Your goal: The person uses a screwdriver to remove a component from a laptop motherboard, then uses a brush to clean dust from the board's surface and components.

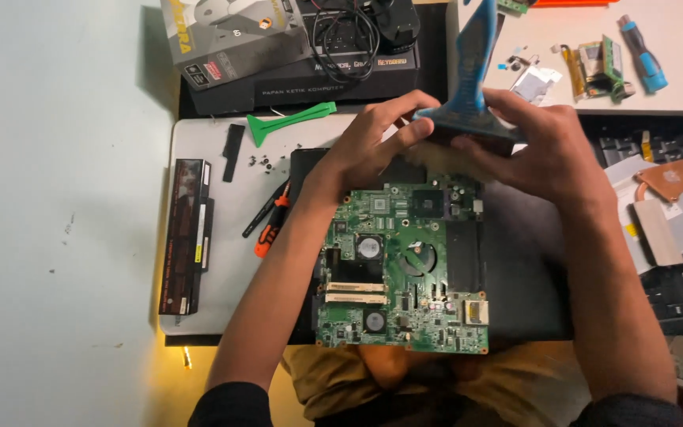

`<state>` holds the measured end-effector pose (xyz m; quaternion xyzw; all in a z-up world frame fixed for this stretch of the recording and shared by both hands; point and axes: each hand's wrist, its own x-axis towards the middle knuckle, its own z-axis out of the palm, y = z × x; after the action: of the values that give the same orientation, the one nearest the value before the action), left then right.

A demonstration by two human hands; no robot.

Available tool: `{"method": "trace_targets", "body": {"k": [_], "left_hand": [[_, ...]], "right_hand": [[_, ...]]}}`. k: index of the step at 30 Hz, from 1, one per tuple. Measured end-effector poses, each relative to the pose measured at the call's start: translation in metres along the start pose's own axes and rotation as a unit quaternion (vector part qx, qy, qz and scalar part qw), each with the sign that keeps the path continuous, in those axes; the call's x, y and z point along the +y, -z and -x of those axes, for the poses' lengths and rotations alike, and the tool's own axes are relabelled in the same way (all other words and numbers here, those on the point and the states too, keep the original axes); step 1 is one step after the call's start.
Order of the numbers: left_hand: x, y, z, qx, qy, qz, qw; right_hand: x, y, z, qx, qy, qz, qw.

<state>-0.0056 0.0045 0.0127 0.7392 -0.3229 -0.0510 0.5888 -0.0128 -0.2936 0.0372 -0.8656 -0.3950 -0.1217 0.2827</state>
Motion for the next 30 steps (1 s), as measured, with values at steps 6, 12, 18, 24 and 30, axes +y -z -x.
{"method": "trace_targets", "body": {"k": [6,12,18,24,30], "left_hand": [[0.009,-0.001,-0.001,0.004,0.005,0.024,1.0],[0.007,-0.004,-0.008,0.005,0.036,0.055,0.998],[-0.007,0.001,-0.005,0.03,0.017,0.034,0.999],[-0.019,0.004,-0.005,0.038,0.048,0.029,0.998],[-0.004,0.001,-0.004,0.003,0.012,0.005,1.0]], "right_hand": [[0.008,-0.011,0.013,0.065,0.048,0.104,0.991],[-0.001,-0.016,0.009,0.039,0.049,0.085,0.994],[-0.003,-0.011,0.01,0.057,0.063,0.077,0.993],[-0.018,0.0,0.0,0.011,0.065,0.082,0.994],[-0.006,0.003,0.005,0.056,0.04,0.095,0.993]]}}
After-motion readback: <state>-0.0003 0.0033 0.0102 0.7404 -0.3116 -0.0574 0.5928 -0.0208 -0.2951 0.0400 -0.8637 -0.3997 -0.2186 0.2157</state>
